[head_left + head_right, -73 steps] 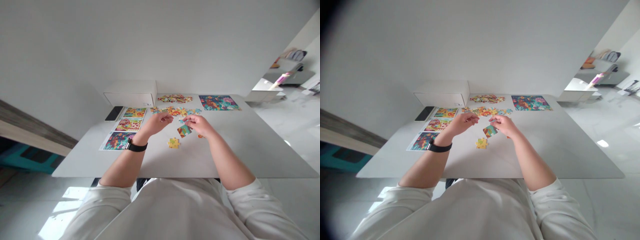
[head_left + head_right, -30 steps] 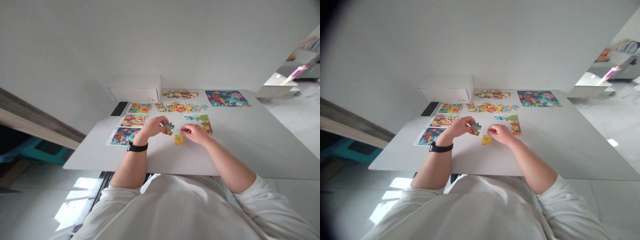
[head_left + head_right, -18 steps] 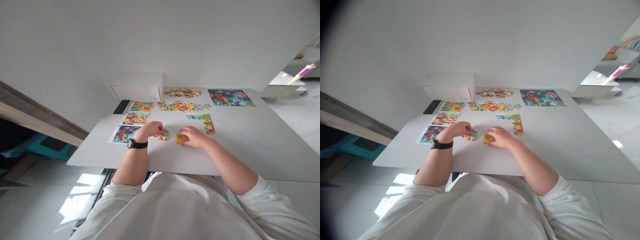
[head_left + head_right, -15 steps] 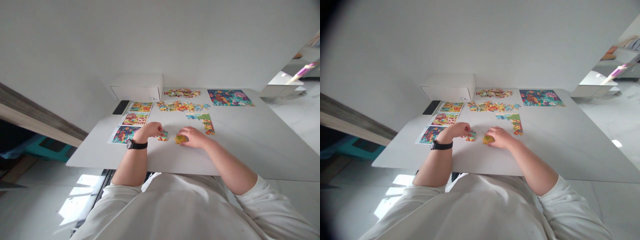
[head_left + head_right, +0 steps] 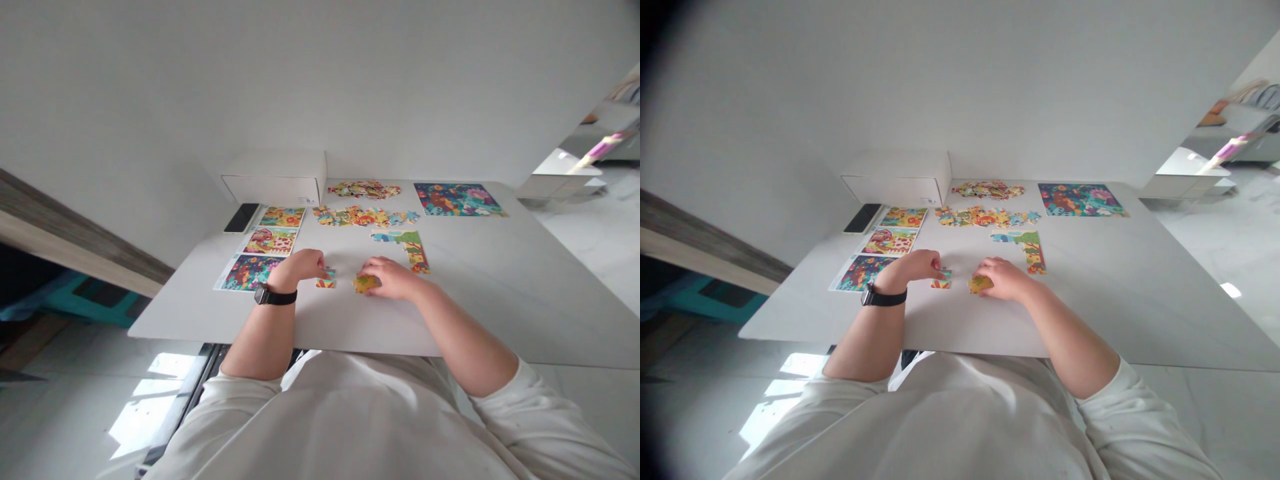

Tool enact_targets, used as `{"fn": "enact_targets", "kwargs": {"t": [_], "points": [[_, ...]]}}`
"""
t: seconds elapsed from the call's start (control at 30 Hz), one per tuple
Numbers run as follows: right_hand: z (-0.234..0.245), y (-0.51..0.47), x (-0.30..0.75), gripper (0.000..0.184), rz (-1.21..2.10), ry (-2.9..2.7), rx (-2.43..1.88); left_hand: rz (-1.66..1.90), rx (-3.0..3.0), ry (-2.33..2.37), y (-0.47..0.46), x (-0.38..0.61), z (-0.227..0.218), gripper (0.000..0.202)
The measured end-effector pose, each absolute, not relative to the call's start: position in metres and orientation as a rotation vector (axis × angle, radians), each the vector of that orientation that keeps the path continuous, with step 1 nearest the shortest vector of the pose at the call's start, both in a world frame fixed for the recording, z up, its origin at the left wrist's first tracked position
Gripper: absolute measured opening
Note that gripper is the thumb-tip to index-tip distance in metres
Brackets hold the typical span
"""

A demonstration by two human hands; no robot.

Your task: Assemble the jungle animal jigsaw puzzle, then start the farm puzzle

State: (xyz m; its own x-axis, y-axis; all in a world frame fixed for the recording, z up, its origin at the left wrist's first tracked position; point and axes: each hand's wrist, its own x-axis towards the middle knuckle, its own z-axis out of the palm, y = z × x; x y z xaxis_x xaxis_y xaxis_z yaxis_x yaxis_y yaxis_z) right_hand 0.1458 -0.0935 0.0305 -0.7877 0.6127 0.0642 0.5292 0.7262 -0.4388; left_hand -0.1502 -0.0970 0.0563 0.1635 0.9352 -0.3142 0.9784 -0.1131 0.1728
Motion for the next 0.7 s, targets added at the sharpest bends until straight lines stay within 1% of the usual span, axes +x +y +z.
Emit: {"fn": "enact_targets", "kwargs": {"t": [0.23, 0.43, 0.53, 0.7], "points": [[0.035, -0.0953, 0.1457, 0.045, 0.62, -2.738, -0.932, -0.206, 2.103, 1.838, -0.0988, -0.1475, 0.0599, 0.036], [0.031, -0.0948, 0.1468, 0.046, 0.601, -2.71, -0.908, -0.118, 2.067, 1.845, -0.0989, -0.1476, 0.06, 0.027], [0.0306, -0.0953, 0.148, 0.042, 0.622, -2.665, -0.909, 0.046, 2.05, 1.897, -0.098, -0.1494, 0.0588, 0.027], [0.0327, -0.0945, 0.1497, 0.031, 0.577, -2.557, -0.959, 0.515, 1.959, 2.068, -0.0895, -0.1526, 0.0601, 0.026]]}}
